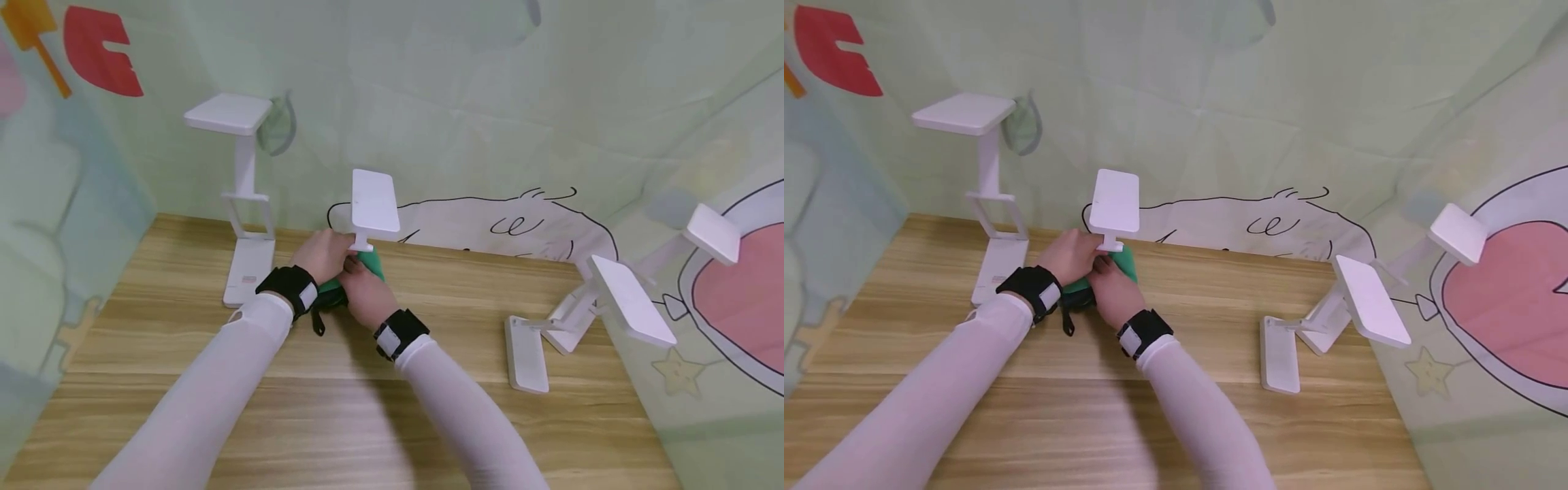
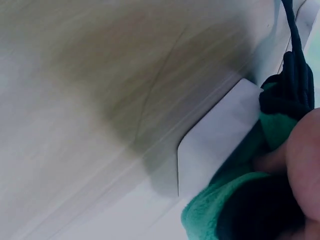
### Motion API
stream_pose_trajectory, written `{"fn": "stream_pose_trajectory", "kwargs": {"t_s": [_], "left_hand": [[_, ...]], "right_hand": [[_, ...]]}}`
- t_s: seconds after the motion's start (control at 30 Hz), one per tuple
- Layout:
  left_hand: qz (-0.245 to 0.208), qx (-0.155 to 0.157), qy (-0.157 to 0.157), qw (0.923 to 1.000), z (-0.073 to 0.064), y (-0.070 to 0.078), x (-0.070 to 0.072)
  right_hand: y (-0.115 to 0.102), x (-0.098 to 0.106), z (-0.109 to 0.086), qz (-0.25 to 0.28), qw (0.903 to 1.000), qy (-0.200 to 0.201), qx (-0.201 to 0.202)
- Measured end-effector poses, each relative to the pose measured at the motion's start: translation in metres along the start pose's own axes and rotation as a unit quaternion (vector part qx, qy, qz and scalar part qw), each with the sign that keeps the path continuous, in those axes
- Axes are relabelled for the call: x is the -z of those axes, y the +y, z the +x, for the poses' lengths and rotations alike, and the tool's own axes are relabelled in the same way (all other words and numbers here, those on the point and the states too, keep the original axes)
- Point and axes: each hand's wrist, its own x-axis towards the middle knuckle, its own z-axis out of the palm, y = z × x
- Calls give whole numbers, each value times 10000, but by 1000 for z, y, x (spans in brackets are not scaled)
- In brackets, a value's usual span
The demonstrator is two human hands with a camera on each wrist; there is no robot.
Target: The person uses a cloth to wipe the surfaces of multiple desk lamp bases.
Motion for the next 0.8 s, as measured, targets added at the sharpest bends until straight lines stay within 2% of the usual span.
{"fn": "stream_pose_trajectory", "kwargs": {"t_s": [0.2,0.5,0.7,0.8], "left_hand": [[-142,-136,39,9998,0,-2,0],[-162,-70,-5,9998,-1,-2,0],[-238,-121,93,9996,-1,-2,-1],[-226,-176,172,9994,0,-3,-3]], "right_hand": [[2,16,-17,323,9978,-448,-363],[-5,18,-48,126,9966,-691,-437],[-20,19,-57,14,9967,-771,-257],[-25,16,-58,185,9975,-676,-71]]}}
